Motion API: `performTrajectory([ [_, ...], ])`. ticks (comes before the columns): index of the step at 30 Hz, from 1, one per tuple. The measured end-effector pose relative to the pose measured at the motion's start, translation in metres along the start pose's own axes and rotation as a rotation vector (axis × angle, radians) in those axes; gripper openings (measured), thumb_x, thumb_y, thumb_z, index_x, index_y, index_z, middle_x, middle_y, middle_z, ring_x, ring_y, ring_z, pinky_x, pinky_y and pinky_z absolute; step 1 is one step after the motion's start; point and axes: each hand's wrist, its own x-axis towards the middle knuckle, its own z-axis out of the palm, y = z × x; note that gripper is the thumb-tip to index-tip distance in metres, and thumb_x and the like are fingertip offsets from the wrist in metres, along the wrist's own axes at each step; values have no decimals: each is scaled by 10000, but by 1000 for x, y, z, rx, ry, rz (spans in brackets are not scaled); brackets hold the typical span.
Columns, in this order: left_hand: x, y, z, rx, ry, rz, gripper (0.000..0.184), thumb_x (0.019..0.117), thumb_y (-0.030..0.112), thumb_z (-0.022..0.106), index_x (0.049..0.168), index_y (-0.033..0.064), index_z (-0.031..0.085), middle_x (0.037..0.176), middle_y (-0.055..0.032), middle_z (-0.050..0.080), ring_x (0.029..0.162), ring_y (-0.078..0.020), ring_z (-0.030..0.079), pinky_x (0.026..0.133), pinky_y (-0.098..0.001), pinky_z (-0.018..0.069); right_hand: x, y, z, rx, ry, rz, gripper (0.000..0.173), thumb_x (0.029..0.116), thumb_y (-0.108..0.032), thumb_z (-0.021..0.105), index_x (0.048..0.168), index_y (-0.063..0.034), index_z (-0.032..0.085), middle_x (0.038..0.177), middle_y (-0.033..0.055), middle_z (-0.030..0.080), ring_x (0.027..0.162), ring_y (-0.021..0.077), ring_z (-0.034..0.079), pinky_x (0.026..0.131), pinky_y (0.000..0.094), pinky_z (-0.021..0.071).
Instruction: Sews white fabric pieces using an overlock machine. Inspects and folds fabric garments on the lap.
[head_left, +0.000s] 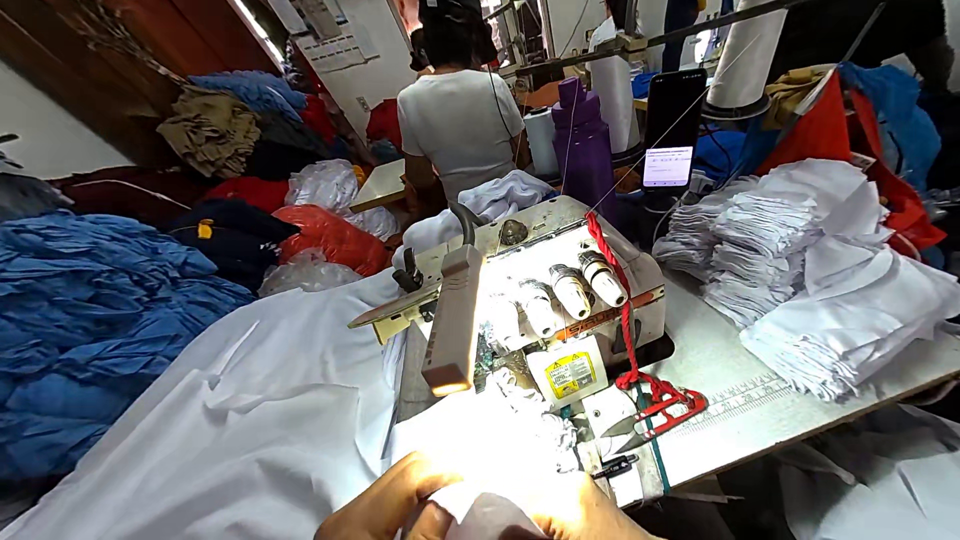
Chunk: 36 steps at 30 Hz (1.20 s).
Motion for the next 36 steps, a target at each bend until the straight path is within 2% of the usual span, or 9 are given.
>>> performTrajectory([
  [3,0,-12,-1,-8,60,-59,285,1022,104,531,863,-108,634,816,-91,634,826,33,567,768,-117,462,-11,14,-1,46,-82,109,243,989,-88,612,863,91,718,780,192,708,738,223,706,697,374,555],
  [7,0,-26,7,-28,118,-130,209,979,56,562,864,-81,669,854,-57,669,836,42,594,776,-129,494,-19,26,-4,131,-68,224,223,980,-76,609,914,104,722,816,185,717,761,192,704,734,349,560],
  [10,2,-30,12,-51,146,-154,185,965,62,580,860,-54,679,865,-20,675,834,63,596,776,-115,497,-18,28,-6,70,2,227,201,952,-89,649,907,92,721,834,177,709,782,190,684,736,333,540],
  [13,4,-33,14,-59,188,-184,181,957,82,587,864,-26,698,873,14,686,825,79,603,766,-106,505,-13,31,-6,16,78,213,194,949,-92,643,877,74,713,790,150,687,729,143,645,692,273,507],
  [17,3,-36,17,-44,204,-190,189,946,119,606,863,-9,717,841,25,681,793,87,593,734,-87,492,-15,36,-2,38,130,213,172,947,-83,639,911,55,737,827,129,715,754,104,666,719,234,529],
  [25,-3,-53,23,-24,250,-134,190,937,222,627,847,106,747,823,84,696,768,93,620,697,-76,510,-25,33,2,63,99,284,145,939,-68,648,904,41,737,807,94,716,725,49,662,700,195,536],
  [28,-2,-54,26,-46,251,-159,189,944,232,626,859,120,753,835,89,704,777,83,632,704,-87,520,-26,27,1,88,123,353,156,938,-49,652,1026,62,718,829,87,720,712,49,672,697,205,564],
  [32,4,-50,28,-53,274,-202,170,928,212,625,857,129,756,839,95,712,784,74,648,712,-101,535,-24,22,-1,92,173,433,336,942,-17,634,1262,86,613,802,38,701,681,66,682,656,235,586],
  [36,15,-48,25,-6,266,-188,170,930,225,622,846,155,752,821,112,705,749,74,638,674,-94,524,-14,22,-5,81,202,444,469,935,-28,644,1381,72,538,787,-18,685,658,37,673,626,212,587],
])
